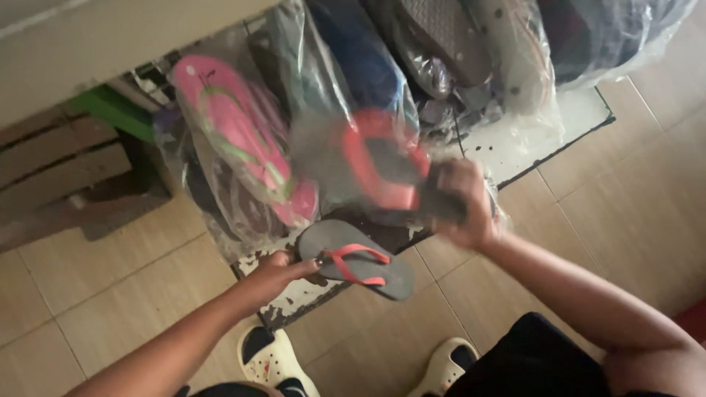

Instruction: The person moves through a cluttered storage area and a small shop, handling cardboard boxes and then focusing on footwear. They pick up, inspect, and wipe various flip-flops and slippers with a cloth, moving them between a display shelf and the floor.

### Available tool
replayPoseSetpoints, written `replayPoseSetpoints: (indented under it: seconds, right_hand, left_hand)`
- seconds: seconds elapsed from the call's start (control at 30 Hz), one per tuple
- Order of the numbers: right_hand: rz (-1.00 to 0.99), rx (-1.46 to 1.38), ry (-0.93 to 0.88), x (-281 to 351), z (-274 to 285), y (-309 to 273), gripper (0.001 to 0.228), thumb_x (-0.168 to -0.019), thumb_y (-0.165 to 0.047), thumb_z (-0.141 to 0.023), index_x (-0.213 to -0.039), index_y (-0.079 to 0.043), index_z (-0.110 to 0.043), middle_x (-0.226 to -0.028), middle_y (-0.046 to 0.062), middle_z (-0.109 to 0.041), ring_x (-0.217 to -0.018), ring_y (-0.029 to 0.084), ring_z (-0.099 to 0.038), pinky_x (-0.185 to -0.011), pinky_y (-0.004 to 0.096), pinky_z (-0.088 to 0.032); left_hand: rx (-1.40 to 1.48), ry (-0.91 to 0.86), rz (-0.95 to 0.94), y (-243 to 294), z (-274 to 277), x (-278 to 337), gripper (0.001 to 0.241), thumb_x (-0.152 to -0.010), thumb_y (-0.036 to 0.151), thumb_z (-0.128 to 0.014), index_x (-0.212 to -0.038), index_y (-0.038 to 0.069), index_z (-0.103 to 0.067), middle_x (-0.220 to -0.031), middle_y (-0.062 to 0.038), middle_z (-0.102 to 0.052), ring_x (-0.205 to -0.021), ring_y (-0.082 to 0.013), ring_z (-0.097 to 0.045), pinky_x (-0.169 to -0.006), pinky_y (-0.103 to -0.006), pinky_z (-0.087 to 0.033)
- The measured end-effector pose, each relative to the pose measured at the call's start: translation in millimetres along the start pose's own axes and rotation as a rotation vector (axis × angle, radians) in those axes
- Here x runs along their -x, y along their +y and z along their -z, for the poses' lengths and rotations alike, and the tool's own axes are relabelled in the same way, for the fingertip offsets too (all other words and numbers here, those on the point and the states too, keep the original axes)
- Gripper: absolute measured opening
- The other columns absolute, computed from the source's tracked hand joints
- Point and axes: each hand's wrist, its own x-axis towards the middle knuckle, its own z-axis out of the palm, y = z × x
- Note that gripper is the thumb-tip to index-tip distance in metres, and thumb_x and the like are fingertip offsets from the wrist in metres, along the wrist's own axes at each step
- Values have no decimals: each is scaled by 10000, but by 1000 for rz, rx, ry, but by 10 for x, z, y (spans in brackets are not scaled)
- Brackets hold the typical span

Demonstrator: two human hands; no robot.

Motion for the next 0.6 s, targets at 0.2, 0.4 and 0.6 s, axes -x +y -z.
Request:
replayPoseSetpoints:
  seconds: [0.2, 0.4, 0.6]
  right_hand:
    - [-43, -48, -407, 829, -185, -268, 711, -735, -337, -904, -1319, -121, -559, -1457, 247, -485, -1193, 416, -521, -982, 568, -408]
    - [-39, 150, -558, 1115, -647, -58, 691, -693, -381, -860, -1296, -173, -595, -1416, 165, -513, -1258, 393, -512, -1001, 559, -385]
    - [-104, 314, -731, 1071, -844, -103, 626, -735, -414, -822, -1267, -155, -618, -1453, 185, -491, -1297, 385, -465, -1013, 577, -371]
  left_hand:
    - [176, -117, 145, -404, 8, -254, 385, -920, 357, -590, -1185, 122, -740, -1083, -40, -801, -969, -143, -725, -880, -332, -533]
    - [452, -95, 259, -708, -70, -320, 327, -989, 329, -538, -1189, 121, -692, -1154, -22, -772, -986, -159, -732, -867, -351, -546]
    - [549, -23, 391, -846, -97, -403, 341, -981, 265, -430, -1155, 153, -701, -1125, -26, -787, -940, -199, -759, -775, -362, -538]
